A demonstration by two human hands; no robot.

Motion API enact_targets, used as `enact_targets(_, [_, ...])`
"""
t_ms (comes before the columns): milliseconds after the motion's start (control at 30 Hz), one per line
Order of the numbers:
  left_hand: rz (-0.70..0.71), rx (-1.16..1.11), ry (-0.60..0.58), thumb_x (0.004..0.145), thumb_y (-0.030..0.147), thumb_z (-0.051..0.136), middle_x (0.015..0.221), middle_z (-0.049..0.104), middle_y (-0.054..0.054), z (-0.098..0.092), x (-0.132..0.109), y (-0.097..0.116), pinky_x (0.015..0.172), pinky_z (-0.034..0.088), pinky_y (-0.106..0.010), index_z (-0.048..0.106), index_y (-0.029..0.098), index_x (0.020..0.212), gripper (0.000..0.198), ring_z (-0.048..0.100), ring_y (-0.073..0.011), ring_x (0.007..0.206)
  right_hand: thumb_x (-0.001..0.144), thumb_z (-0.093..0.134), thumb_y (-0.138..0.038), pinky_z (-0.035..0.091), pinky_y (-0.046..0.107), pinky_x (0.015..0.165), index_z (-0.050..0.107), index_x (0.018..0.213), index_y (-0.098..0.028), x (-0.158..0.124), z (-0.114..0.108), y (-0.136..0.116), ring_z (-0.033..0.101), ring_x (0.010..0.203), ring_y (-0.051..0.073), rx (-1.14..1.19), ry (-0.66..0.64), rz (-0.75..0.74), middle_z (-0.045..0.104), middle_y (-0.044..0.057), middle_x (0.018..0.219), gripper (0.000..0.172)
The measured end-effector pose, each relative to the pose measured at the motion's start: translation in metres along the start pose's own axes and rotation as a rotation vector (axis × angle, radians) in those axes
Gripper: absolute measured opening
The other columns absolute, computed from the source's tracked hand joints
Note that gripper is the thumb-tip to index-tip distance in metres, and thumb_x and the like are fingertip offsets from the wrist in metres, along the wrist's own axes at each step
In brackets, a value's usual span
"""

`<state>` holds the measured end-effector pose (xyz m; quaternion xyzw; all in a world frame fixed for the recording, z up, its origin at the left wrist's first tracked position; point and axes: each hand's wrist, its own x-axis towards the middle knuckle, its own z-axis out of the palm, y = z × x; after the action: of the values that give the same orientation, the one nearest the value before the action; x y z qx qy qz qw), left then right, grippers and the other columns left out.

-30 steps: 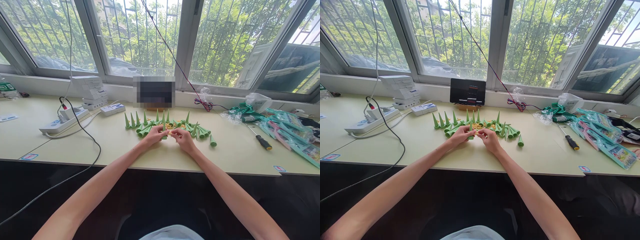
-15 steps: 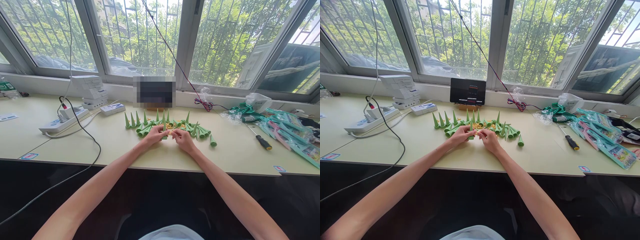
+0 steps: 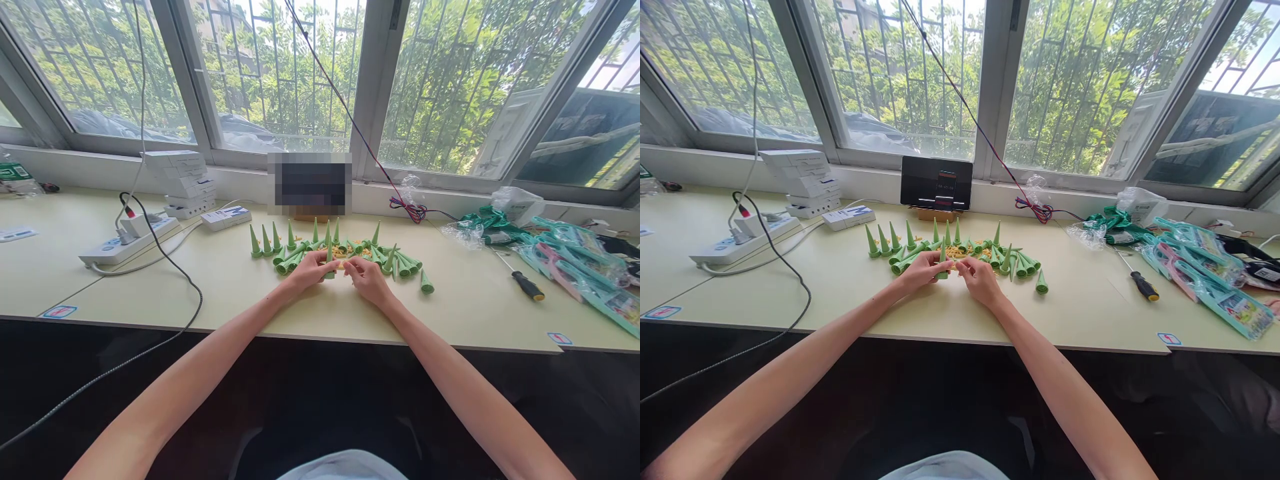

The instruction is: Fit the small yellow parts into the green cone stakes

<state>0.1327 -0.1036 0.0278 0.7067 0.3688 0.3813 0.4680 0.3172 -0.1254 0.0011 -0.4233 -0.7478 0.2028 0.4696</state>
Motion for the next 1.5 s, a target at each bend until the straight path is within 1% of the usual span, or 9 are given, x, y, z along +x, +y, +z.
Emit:
enact_targets(67, [0.000,-0.008,0.015,0.076,0.050,0.067,0.070,0.054,-0.002,0.0000,0.0004,-0.0007,0.040,0.028,-0.016,0.063,0.012,0.080,0.038,0.039,-0.0059,0.052,0.092,0.050,-0.046,0.043,0.026,0.058,0.062,0.088,-0.019,-0.0001,-0.0005,-0.0001,0.056,0.060,0.013,0.030,0.007,0.003,0.066,0.004,0.083,0.030])
enact_targets(167, [-0.003,-0.009,0.027,0.076,0.050,0.067,0.070,0.054,-0.002,0.0000,0.0007,-0.0009,0.040,0.028,-0.016,0.063,0.013,0.079,0.037,0.039,-0.0057,0.052,0.089,0.053,-0.043,0.044,0.026,0.056,0.061,0.089,-0.019,-0.0002,-0.0002,0.0001,0.054,0.059,0.012,0.044,-0.003,-0.002,0.065,0.004,0.090,0.025])
enact_targets(400, [-0.014,0.023,0.021,0.074,0.051,0.067,0.070,0.056,-0.003,0.0007,-0.0008,0.0021,0.040,0.029,-0.016,0.065,0.012,0.084,0.040,0.041,-0.0064,0.053,0.091,0.050,-0.043,0.042,0.025,0.055,0.059,0.085,-0.019,-0.0001,0.0015,0.0016,0.052,0.057,0.012,0.045,-0.029,-0.006,0.063,0.003,0.078,0.026])
enact_targets(667, [0.002,0.033,-0.008,0.073,0.053,0.068,0.071,0.057,-0.003,0.0013,-0.0026,0.0048,0.041,0.031,-0.016,0.065,0.012,0.084,0.042,0.042,-0.0068,0.054,0.094,0.044,-0.049,0.040,0.025,0.059,0.057,0.070,-0.018,-0.0006,0.0003,-0.0014,0.052,0.056,0.012,-0.006,-0.039,-0.006,0.060,0.001,0.063,0.041])
enact_targets(833, [-0.014,0.037,-0.023,0.073,0.054,0.069,0.070,0.057,-0.004,0.0019,-0.0029,0.0055,0.040,0.031,-0.016,0.066,0.011,0.083,0.044,0.044,-0.0076,0.054,0.095,0.040,-0.052,0.040,0.025,0.061,0.054,0.064,-0.018,0.0000,0.0010,0.0009,0.052,0.056,0.012,-0.039,-0.032,-0.017,0.060,0.002,0.061,0.048])
enact_targets(1033, [0.011,0.047,0.016,0.076,0.053,0.066,0.073,0.057,-0.004,0.0009,-0.0005,0.0010,0.041,0.034,-0.016,0.065,0.012,0.083,0.041,0.043,-0.0074,0.056,0.092,0.049,-0.048,0.042,0.025,0.056,0.061,0.088,-0.018,-0.0002,0.0001,-0.0005,0.054,0.056,0.012,0.021,-0.020,0.021,0.066,0.004,0.080,0.033])
enact_targets(1167, [0.002,0.046,0.020,0.077,0.052,0.065,0.072,0.057,-0.003,0.0006,0.0003,-0.0004,0.041,0.033,-0.016,0.064,0.012,0.084,0.041,0.041,-0.0065,0.054,0.090,0.052,-0.044,0.045,0.026,0.060,0.062,0.090,-0.018,-0.0003,0.0008,0.0001,0.058,0.062,0.013,0.030,-0.037,-0.001,0.067,0.005,0.088,0.028])
enact_targets(1333, [0.000,0.048,0.013,0.076,0.050,0.066,0.072,0.057,-0.003,0.0009,0.0000,0.0002,0.041,0.033,-0.016,0.065,0.012,0.085,0.039,0.041,-0.0066,0.054,0.091,0.050,-0.043,0.046,0.026,0.061,0.061,0.089,-0.018,0.0001,0.0022,0.0038,0.060,0.065,0.014,0.041,-0.048,-0.001,0.067,0.004,0.080,0.027])
enact_targets(1500, [0.000,0.036,0.005,0.074,0.050,0.068,0.071,0.056,-0.003,0.0014,-0.0011,0.0021,0.041,0.033,-0.016,0.065,0.013,0.082,0.038,0.042,-0.0069,0.054,0.093,0.047,-0.043,0.043,0.025,0.062,0.061,0.082,-0.019,-0.0003,0.0018,0.0030,0.058,0.061,0.014,0.018,-0.049,-0.007,0.063,0.002,0.069,0.029])
